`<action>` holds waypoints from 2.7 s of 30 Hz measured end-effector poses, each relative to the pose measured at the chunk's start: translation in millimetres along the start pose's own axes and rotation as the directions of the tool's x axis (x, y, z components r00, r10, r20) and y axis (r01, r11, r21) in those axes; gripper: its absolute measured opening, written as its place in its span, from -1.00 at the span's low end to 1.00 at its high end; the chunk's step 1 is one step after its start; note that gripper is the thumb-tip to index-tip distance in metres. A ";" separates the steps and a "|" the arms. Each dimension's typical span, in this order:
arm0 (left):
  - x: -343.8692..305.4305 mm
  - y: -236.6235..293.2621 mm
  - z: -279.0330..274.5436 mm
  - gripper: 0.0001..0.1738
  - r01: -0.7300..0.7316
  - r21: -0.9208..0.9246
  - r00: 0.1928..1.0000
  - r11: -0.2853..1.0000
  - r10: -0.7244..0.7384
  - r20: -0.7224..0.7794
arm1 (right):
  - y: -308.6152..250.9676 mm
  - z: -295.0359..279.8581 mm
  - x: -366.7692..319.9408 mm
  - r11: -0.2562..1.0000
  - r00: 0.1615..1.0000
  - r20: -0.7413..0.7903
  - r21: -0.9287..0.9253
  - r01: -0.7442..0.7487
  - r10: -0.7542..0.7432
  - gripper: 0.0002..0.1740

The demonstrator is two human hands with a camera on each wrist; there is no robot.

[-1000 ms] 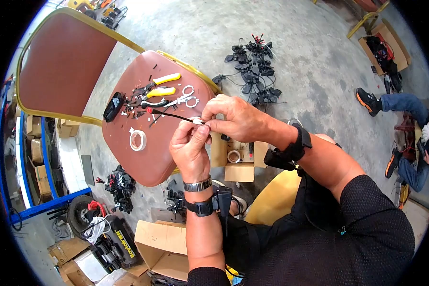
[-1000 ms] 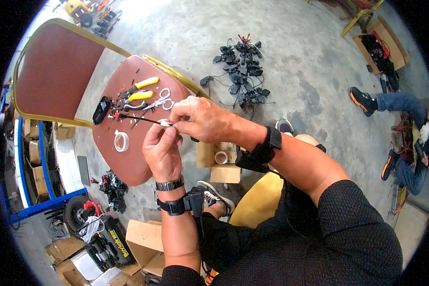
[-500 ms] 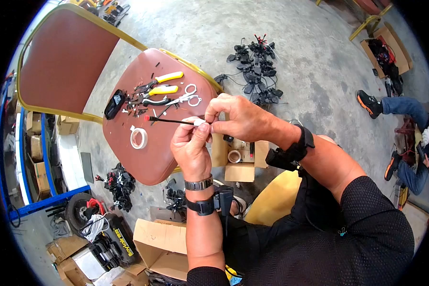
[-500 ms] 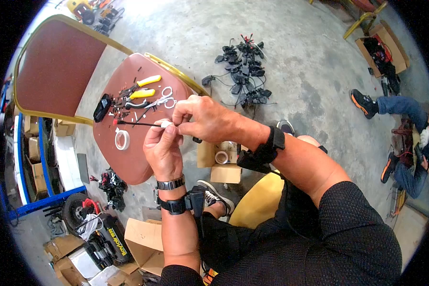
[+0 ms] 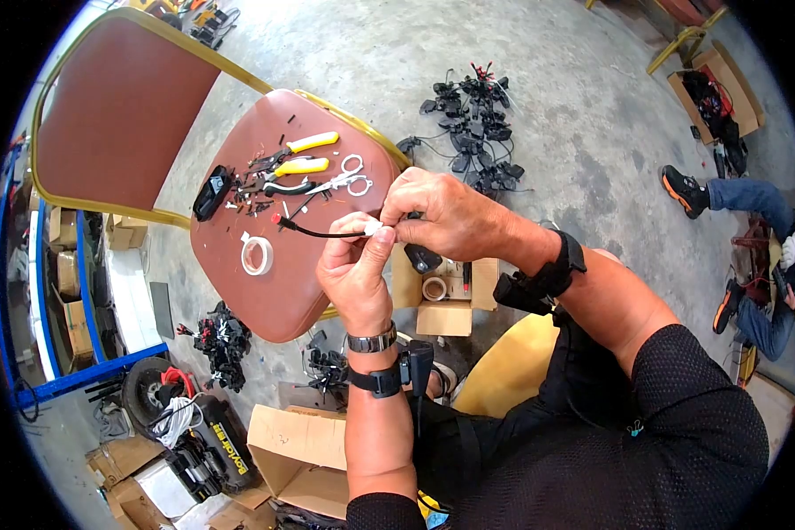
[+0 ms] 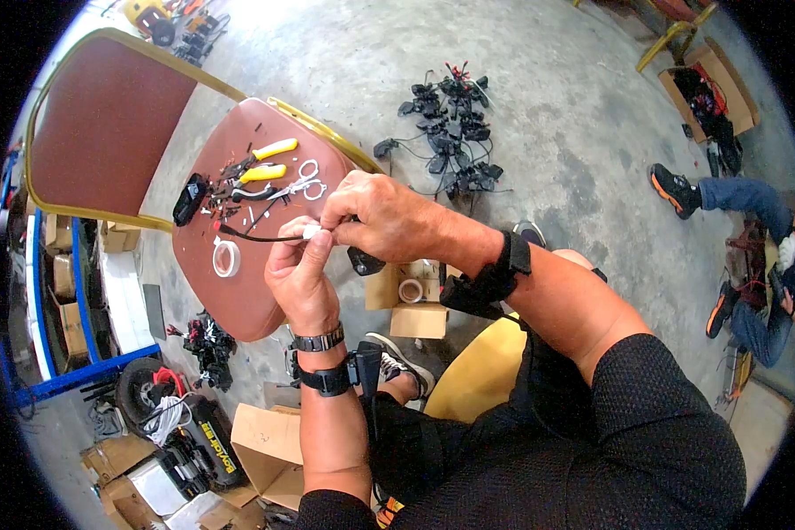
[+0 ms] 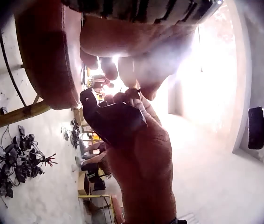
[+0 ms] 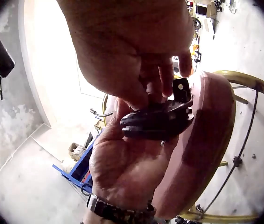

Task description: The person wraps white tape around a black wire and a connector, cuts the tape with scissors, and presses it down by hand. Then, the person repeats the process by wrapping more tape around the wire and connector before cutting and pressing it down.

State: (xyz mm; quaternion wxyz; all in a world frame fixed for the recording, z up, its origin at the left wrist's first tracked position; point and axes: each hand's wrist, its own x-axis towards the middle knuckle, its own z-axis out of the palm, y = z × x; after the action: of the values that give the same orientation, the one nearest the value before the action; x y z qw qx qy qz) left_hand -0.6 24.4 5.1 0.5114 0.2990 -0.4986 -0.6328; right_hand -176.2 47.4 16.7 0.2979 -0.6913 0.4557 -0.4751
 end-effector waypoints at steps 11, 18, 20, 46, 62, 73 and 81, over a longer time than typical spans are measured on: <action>0.2 -1.5 1.2 -0.85 -0.010 0.014 1.000 1.000 0.010 -0.004 | 4.5 0.2 -1.5 1.000 1.000 0.025 -0.004 -0.005 0.006 -0.83; 0.5 -1.7 1.7 -0.85 -0.051 -0.010 0.998 0.999 0.051 -0.034 | -5.4 0.5 2.5 0.971 0.988 0.023 0.183 -0.155 0.153 -0.75; 0.0 -2.3 1.3 -0.84 -0.057 -0.007 0.998 0.998 0.057 -0.040 | -4.5 1.1 2.2 0.974 0.989 0.028 0.170 -0.149 0.147 -0.76; -0.3 -3.5 -2.3 -0.81 -0.040 0.146 0.995 0.989 0.052 -0.083 | -4.8 -6.8 2.8 0.984 0.993 -0.035 0.143 -0.109 0.115 -0.84; -3.2 1.7 -0.1 -0.59 -0.128 0.395 0.991 0.910 0.105 0.078 | -2.3 -15.4 4.2 0.919 0.950 0.153 0.251 -0.303 0.271 -0.80; -4.2 5.4 1.9 -0.68 -0.103 0.372 0.995 0.923 0.089 0.054 | 6.0 -6.7 1.8 0.997 0.998 0.049 0.060 -0.044 0.041 -0.83; -7.2 4.8 5.8 -0.84 -0.051 0.350 0.994 0.935 0.081 -0.070 | 2.8 5.6 -1.0 0.997 0.997 -0.060 -0.062 0.038 -0.042 -0.86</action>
State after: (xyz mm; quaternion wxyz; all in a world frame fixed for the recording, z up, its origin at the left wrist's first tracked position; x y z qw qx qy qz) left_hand -1.9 33.2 10.5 0.4918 0.3938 -0.5906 -0.5041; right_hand -172.1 47.0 11.9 0.2532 -0.6941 0.4650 -0.4878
